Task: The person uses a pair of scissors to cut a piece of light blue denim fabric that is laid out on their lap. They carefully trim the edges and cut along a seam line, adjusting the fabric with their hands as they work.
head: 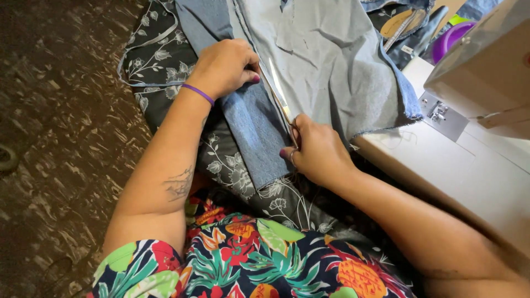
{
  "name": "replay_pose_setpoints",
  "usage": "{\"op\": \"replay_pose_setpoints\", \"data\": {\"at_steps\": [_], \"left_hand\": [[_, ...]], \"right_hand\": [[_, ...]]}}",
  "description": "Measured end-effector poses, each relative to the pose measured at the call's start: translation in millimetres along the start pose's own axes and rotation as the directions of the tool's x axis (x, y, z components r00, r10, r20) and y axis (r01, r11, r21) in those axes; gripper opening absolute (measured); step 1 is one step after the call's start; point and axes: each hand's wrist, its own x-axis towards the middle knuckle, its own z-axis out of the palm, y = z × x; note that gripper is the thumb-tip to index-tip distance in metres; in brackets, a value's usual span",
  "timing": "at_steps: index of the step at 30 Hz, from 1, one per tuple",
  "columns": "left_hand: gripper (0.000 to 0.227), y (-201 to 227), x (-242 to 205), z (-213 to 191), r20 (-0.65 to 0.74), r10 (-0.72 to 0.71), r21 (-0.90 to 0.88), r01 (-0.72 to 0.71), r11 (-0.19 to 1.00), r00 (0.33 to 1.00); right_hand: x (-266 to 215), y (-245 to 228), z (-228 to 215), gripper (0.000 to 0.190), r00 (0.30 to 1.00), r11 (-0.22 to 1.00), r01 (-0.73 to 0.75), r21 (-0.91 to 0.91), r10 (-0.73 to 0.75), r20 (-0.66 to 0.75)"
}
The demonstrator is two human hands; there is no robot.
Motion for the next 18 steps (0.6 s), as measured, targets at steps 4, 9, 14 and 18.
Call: {"op": "replay_pose_setpoints", "data": {"at_steps": [4,9,14,18], "left_hand": [[0.016,-1,3,0,-0.019,0.014,-0.034,-0.015,0.999,1.0],[0.009,10,6,-8,0.028,0.009,-0.065,-0.007,0.998,1.0],[0.023,3,11,12,-0.032,0.062,0.024,-0.061,0.998,0.998],[0.025,6,13,16,-0.068,0.07,0.093,-0.064,0.994,0.995]], "right_hand": [[2,7,3,0.046,1.0,1.0,0.004,-0.023,-0.004,-0.013],[4,10,4,0.039,1.0,0.999,0.008,-0.051,-0.008,-0.006],[9,9,4,0.038,0.999,0.998,-0.026,-0.056,0.027,0.021],[9,6,-2,0.043,0.997,0.998,-0.048,-0.042,0.05,0.054]]}}
